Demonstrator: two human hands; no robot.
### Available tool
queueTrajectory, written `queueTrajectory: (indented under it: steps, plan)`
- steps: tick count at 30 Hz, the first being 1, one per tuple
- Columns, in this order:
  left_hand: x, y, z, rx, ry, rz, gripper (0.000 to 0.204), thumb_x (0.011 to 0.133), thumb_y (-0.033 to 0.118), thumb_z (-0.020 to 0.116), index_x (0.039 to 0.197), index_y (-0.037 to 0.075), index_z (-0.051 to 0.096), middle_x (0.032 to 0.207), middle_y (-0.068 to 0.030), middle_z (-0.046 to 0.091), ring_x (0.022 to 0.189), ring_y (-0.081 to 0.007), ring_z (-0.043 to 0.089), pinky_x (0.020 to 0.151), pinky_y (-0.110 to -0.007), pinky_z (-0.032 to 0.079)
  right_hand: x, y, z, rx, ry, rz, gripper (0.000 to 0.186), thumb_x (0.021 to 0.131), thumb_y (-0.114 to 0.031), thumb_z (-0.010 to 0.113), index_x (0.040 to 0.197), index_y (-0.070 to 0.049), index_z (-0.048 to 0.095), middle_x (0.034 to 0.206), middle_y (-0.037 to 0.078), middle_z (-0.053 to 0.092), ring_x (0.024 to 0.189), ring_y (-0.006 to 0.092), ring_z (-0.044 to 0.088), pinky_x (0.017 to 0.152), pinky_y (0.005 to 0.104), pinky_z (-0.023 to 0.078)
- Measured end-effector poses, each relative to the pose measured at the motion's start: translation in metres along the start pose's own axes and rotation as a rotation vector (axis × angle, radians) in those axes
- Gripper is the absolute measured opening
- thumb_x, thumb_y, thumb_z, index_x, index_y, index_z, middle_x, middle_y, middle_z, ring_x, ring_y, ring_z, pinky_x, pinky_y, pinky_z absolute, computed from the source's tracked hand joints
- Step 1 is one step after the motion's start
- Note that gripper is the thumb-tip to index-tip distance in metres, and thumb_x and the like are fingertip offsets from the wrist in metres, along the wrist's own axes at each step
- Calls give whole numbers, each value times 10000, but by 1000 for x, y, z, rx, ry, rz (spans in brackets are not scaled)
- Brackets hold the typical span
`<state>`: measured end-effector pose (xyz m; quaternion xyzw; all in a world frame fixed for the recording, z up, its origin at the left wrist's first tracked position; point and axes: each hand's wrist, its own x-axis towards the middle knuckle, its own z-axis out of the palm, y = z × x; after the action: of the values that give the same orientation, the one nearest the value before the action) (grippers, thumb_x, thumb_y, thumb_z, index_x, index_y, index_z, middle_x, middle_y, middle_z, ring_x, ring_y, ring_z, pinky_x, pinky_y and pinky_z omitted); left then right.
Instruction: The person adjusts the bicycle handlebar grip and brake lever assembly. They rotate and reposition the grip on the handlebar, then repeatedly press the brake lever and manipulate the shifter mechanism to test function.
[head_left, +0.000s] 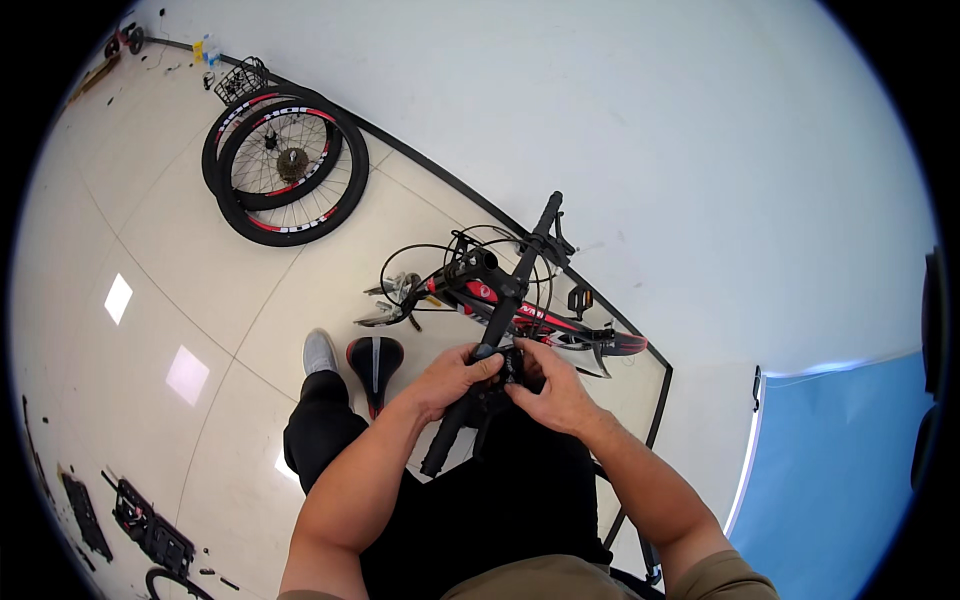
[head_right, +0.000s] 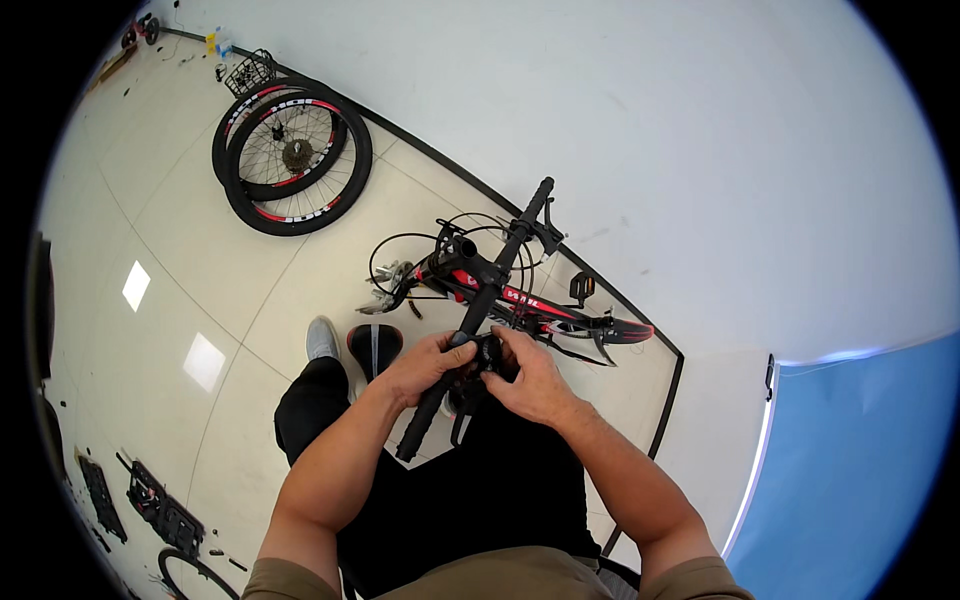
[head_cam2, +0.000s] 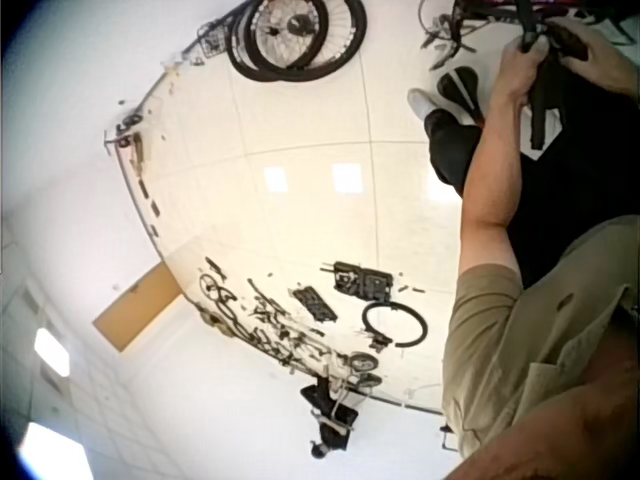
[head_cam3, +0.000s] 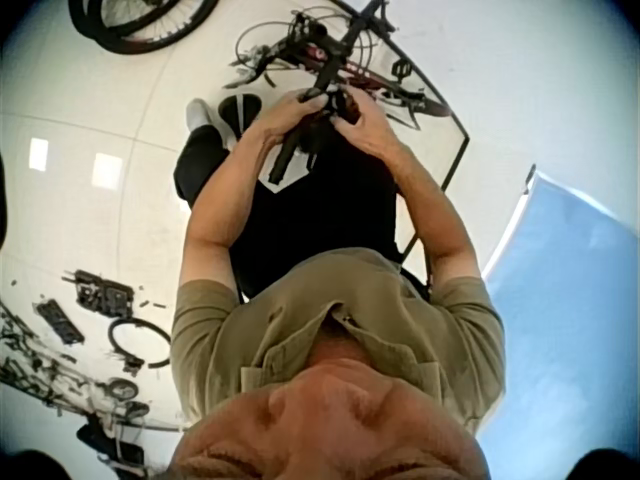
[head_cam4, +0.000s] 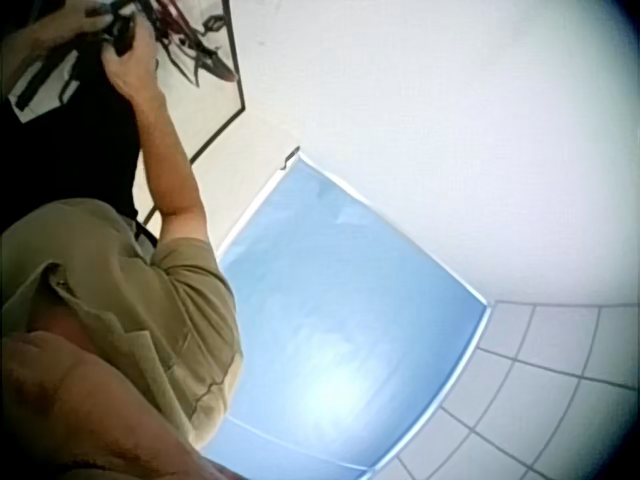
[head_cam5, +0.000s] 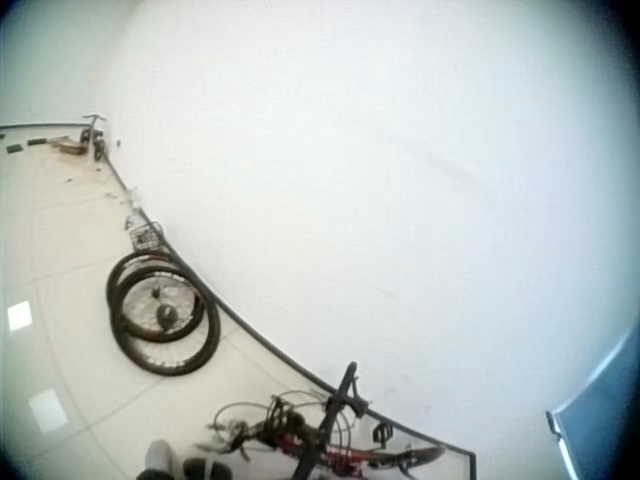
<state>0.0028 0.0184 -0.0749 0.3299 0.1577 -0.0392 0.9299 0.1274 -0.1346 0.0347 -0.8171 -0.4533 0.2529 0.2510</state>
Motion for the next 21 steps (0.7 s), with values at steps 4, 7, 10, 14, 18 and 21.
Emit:
queueTrajectory:
  steps: [4,7,10,14,18,21]
  plan:
    - [-2,4,0,6,-11,15,318,994,334,759,1113,53,669,898,6,633,802,-86,575,736,-255,493,5,-7,-7,13,-64,23,698,829,-160,833,1423,19,513,939,143,641,817,246,639,771,382,543]
    - [-2,5,1,60,-30,73,327,1009,312,737,1175,45,647,896,15,620,806,-90,568,768,-270,491,4,-7,-7,14,-74,42,703,827,-170,843,1418,20,514,934,143,641,819,245,640,767,383,543]
    - [0,4,-1,69,-38,96,300,1013,284,731,1168,42,643,880,16,611,778,-87,560,728,-267,483,6,-7,-10,30,-102,26,719,824,-187,852,1420,26,510,922,140,642,812,250,643,763,379,544]
    - [-2,6,-6,18,-42,50,275,1002,282,743,1122,50,658,856,20,603,761,-82,545,701,-260,462,17,-20,-22,-24,-230,77,724,826,-231,853,1405,37,508,983,161,643,877,274,644,805,389,540]
    - [-4,11,-2,8,-23,13,255,994,289,752,1069,60,672,832,26,600,744,-85,541,710,-264,455,18,-23,-24,-88,-244,52,710,828,-256,847,1387,29,515,1045,181,639,940,304,636,844,414,531]
    - [-3,12,-5,15,-13,-36,238,985,275,764,1042,61,676,809,25,600,709,-86,539,686,-263,456,20,-26,-23,-26,-264,65,672,822,-240,844,1363,11,533,1039,187,634,939,322,634,838,427,527]
